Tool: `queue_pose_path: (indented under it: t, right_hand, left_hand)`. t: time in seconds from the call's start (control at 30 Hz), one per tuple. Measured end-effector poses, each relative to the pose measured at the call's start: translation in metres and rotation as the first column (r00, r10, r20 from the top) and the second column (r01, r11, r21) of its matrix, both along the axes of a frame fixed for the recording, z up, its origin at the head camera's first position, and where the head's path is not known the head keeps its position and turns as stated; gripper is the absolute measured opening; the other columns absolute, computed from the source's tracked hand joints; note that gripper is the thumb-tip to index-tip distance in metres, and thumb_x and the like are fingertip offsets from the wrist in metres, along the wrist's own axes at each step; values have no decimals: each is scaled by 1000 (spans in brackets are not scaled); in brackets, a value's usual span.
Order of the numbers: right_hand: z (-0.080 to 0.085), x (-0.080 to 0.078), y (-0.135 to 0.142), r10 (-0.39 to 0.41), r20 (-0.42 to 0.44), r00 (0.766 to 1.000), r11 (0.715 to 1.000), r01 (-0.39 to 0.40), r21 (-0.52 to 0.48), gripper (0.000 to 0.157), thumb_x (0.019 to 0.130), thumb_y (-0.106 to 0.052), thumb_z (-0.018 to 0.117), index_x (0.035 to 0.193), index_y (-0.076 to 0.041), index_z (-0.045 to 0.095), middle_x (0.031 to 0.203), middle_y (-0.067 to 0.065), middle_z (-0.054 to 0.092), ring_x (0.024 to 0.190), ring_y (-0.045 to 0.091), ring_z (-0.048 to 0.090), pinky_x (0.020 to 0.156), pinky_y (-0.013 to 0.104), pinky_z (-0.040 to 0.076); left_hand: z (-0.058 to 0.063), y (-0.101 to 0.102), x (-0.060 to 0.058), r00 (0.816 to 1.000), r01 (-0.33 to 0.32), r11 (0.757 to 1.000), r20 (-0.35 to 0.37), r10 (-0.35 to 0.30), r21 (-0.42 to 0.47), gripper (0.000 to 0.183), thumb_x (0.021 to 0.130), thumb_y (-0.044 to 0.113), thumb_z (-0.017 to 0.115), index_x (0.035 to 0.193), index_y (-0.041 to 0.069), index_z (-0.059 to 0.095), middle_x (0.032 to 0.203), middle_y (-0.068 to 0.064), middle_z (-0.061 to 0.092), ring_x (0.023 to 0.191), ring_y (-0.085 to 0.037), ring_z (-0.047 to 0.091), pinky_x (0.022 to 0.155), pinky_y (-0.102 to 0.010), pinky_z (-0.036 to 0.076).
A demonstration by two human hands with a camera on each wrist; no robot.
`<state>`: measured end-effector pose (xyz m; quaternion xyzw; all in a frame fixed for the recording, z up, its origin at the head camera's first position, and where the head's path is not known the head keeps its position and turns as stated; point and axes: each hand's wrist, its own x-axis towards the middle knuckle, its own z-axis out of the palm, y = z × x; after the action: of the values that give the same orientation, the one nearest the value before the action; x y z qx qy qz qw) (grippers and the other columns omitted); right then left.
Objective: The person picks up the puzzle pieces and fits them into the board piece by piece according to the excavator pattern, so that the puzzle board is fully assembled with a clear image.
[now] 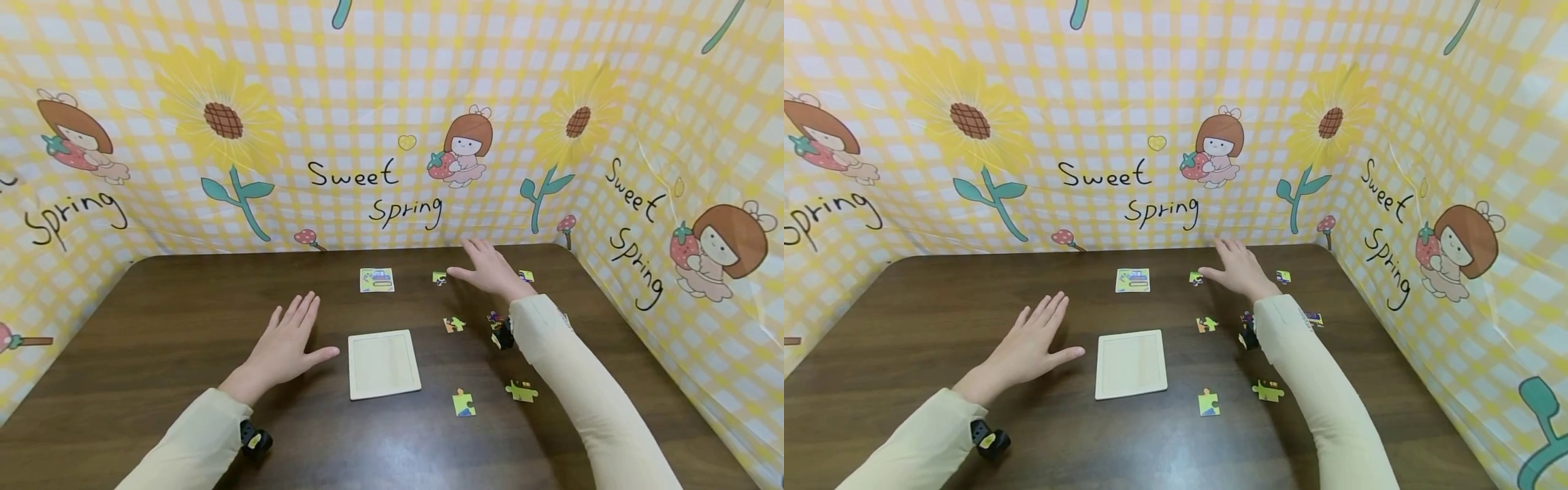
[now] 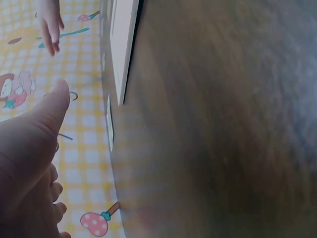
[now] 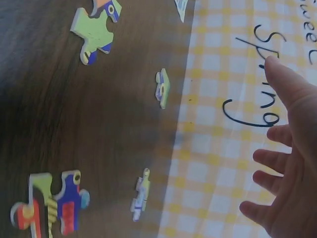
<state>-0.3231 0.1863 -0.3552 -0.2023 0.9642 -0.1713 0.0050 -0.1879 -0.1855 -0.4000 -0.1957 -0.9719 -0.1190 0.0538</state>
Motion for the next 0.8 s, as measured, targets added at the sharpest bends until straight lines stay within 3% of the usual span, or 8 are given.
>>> queue_pose_path:
  t: [0.27, 0.43, 0.6, 0.8]
  right_hand:
    - [-22, -24, -9, 20, 46, 999, 993, -14, -113, 73, 89, -35, 60, 145, -3, 25, 146, 20, 25, 134, 35, 19, 105, 48, 20]
    - [-35, -31, -14, -18, 128, 992, 986, 39, -163, 69, 89, -29, 62, 143, -2, 30, 140, 22, 35, 128, 35, 32, 101, 47, 29]
    - [-43, -33, -19, -49, 185, 981, 984, 79, -159, 60, 89, -22, 63, 138, 0, 38, 128, 23, 47, 117, 35, 44, 94, 47, 37]
    - [-50, -36, -22, -45, 174, 984, 991, 66, -116, 49, 88, -19, 64, 129, 4, 50, 119, 20, 56, 110, 32, 51, 92, 44, 40]
  left_hand:
    - [-6, 16, 2, 995, 82, 997, 48, -82, 3, 93, 83, 56, 58, 143, -6, 22, 149, -20, 18, 135, -37, 16, 104, -57, 12]
    - [-9, 25, 4, 984, 136, 991, 118, -134, -4, 93, 83, 58, 55, 143, -5, 23, 148, -21, 19, 134, -37, 17, 104, -57, 12]
    - [-9, 28, 5, 970, 171, 985, 180, -165, -18, 94, 82, 60, 55, 142, -6, 24, 148, -21, 20, 134, -37, 17, 104, -57, 12]
    - [-9, 27, 5, 944, 193, 981, 280, -178, -28, 96, 80, 63, 55, 143, -4, 24, 148, -20, 21, 135, -36, 17, 104, -56, 11]
